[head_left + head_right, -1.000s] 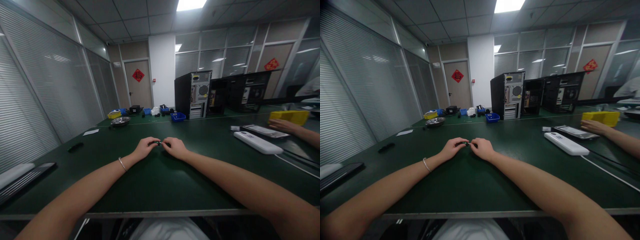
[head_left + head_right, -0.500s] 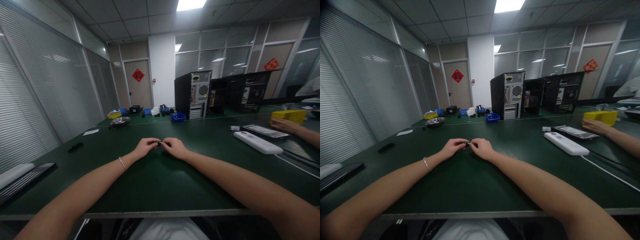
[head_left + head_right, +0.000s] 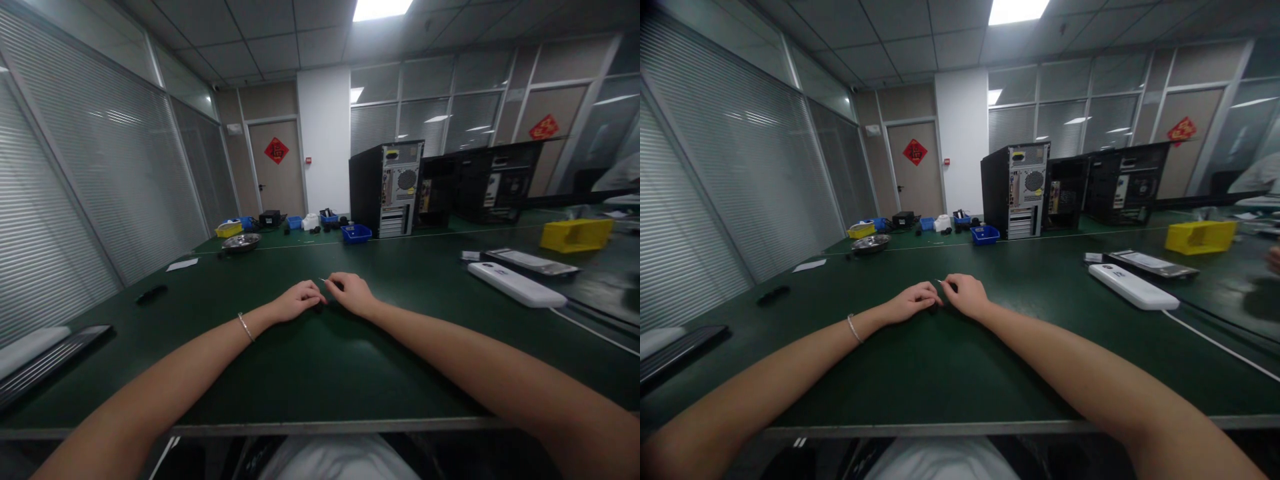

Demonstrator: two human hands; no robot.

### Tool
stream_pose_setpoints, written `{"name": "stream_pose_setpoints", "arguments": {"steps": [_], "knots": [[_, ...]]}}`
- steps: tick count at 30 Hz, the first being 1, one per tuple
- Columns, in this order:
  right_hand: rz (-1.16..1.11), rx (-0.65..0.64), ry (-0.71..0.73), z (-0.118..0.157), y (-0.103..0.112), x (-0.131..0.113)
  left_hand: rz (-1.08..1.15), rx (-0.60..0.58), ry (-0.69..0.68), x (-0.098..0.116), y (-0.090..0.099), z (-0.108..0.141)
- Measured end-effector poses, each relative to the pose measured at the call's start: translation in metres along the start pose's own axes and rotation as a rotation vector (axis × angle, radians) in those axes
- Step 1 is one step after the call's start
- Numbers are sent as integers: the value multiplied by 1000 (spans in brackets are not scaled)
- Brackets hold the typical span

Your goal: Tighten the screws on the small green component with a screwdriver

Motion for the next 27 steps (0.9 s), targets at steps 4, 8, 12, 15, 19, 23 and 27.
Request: {"name": "stream_pose_setpoints", "arguments": {"steps": [4,8,12,15,19,23,27], "knots": [[-5,1,3,0,-1,0,-104,-1,-48,7,-2,1],[-8,4,-5,0,-1,0,-100,41,-54,7,0,1],[-26,-35,5,-1,-4,0,-109,136,-2,6,10,3],[-33,-61,8,-2,-6,3,-180,154,48,6,11,4],[-53,-123,70,-3,-11,2,-245,90,101,5,5,5],[-96,-234,150,0,-18,-2,-193,87,89,4,4,5],[-159,-332,176,2,-21,-5,-35,113,126,-12,9,5]]}}
Point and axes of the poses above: each hand's wrist, its own z-axis away from the middle knuckle, its own y-axis out of the back of the hand, x = y × z, the point moved 10 cm from there along -z, towards the middle knuckle, and after that the axes turned 1 degree about y, right-handed, at the moved point
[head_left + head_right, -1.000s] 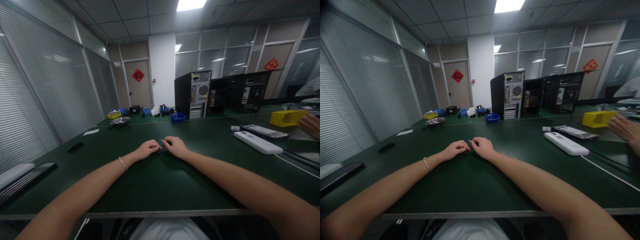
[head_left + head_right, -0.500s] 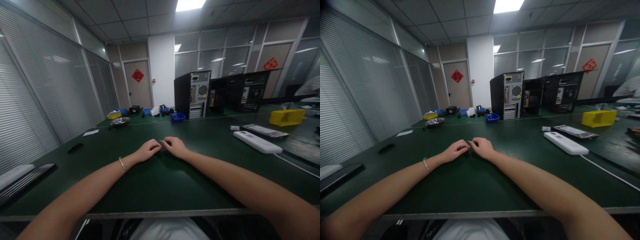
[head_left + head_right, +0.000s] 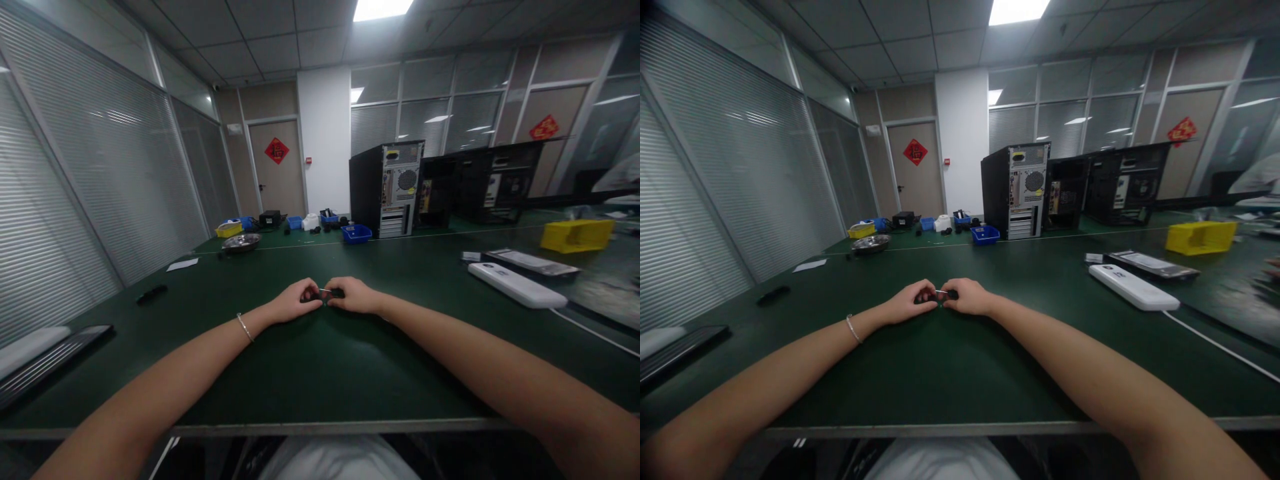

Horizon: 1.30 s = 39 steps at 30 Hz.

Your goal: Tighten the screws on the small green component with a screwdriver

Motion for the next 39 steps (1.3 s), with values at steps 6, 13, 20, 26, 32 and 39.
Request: {"name": "stream_pose_setpoints", "arguments": {"steps": [6,13,20,26,32,39], "knots": [[-14,-37,36,1,0,-7,273,45,50,-20,6,-6],[91,18,78,0,-1,-11,392,50,80,-28,4,-11],[-14,199,56,0,8,-8,500,36,84,-31,2,-11],[-175,308,95,0,18,-14,562,-19,71,-23,-4,-10],[-211,376,124,3,24,-21,581,-31,76,-20,-10,-10],[-162,429,133,6,28,-26,652,-85,89,-11,-16,-8]]}}
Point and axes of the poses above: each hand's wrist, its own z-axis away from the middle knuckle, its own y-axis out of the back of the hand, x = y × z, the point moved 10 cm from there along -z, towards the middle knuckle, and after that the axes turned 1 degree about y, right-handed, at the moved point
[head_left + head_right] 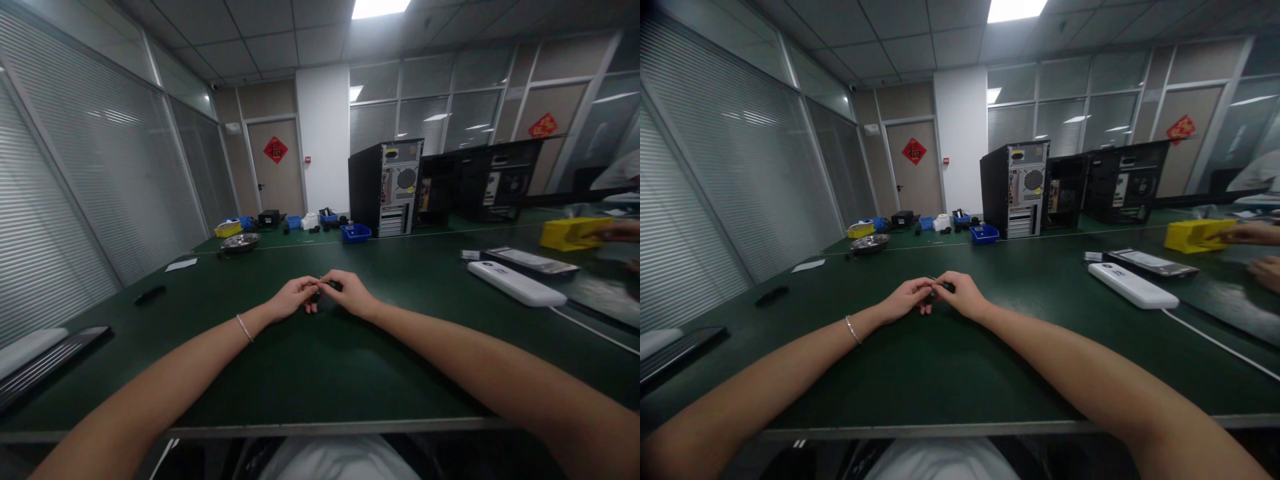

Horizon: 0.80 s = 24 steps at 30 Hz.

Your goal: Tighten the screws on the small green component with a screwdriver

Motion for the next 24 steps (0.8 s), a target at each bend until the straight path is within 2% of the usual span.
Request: {"name": "stream_pose_setpoints", "arguments": {"steps": [3,9,13,24], "knots": [[32,20,10,1,3,-1,26,-25,14,1,-4,1],[91,44,-1,1,5,2,92,10,5,0,-1,2],[91,60,5,2,5,3,127,-16,13,1,-7,1],[98,80,-6,3,1,2,123,16,5,4,-9,2]]}}
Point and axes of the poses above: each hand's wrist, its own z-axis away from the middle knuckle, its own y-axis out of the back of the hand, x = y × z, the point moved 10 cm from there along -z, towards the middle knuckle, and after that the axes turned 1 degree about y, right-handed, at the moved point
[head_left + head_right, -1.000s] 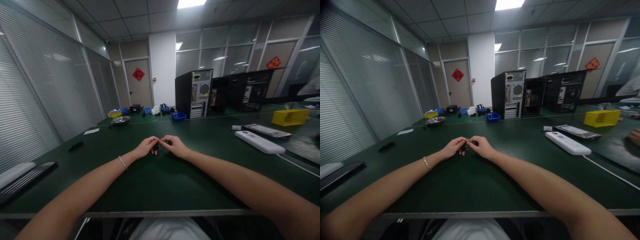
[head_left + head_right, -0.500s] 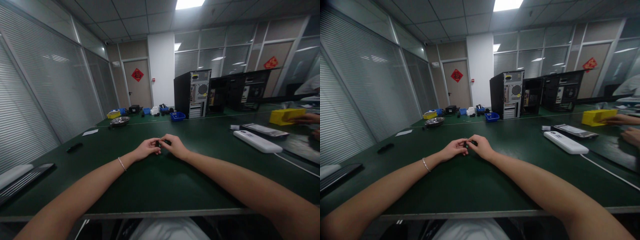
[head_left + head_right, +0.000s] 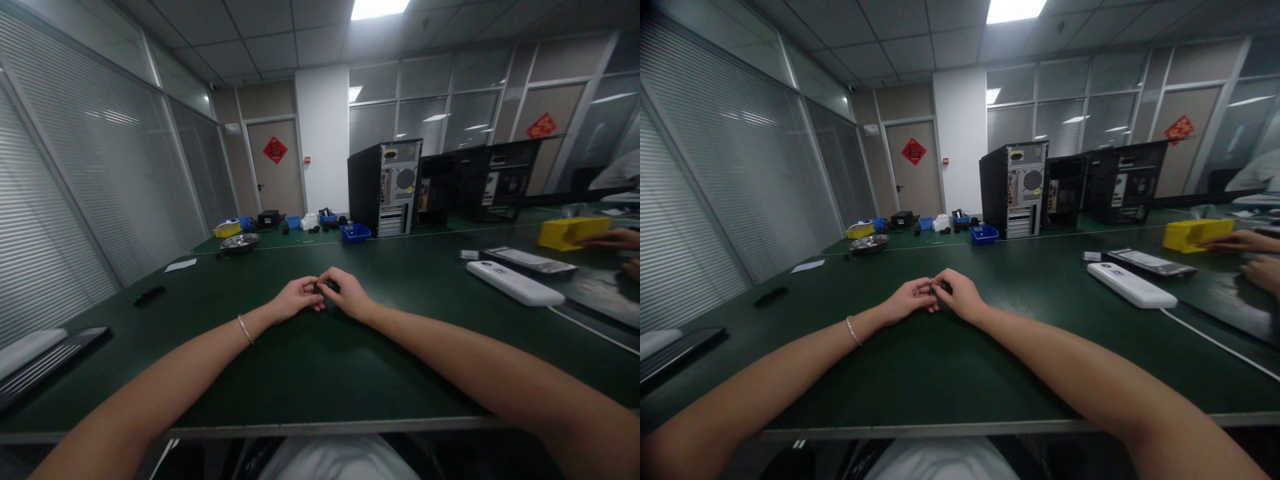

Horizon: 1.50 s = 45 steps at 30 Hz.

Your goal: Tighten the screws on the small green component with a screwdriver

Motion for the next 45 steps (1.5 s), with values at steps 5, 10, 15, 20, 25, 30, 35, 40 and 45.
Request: {"name": "stream_pose_setpoints", "arguments": {"steps": [5,10,15,20,25,30,35,40,45], "knots": [[-36,1,-2,0,2,-2,-14,17,9,0,2,0],[-95,-15,-3,-1,3,-4,-11,75,-37,2,10,-1],[-182,-47,-53,-1,2,0,-27,83,-25,0,10,-1],[-215,-44,-103,-2,1,9,-24,79,-21,-1,12,-2],[-209,-41,-101,-2,-2,13,-29,56,-28,-2,10,-3],[-189,-10,-94,-1,0,11,-41,55,-33,-2,9,-3],[-186,0,-78,-1,3,8,-49,51,-27,-1,7,-2],[-142,6,-68,-1,3,5,-74,63,-36,0,7,-2],[-132,0,-65,-1,2,4,-116,53,-58,1,6,-1]]}}
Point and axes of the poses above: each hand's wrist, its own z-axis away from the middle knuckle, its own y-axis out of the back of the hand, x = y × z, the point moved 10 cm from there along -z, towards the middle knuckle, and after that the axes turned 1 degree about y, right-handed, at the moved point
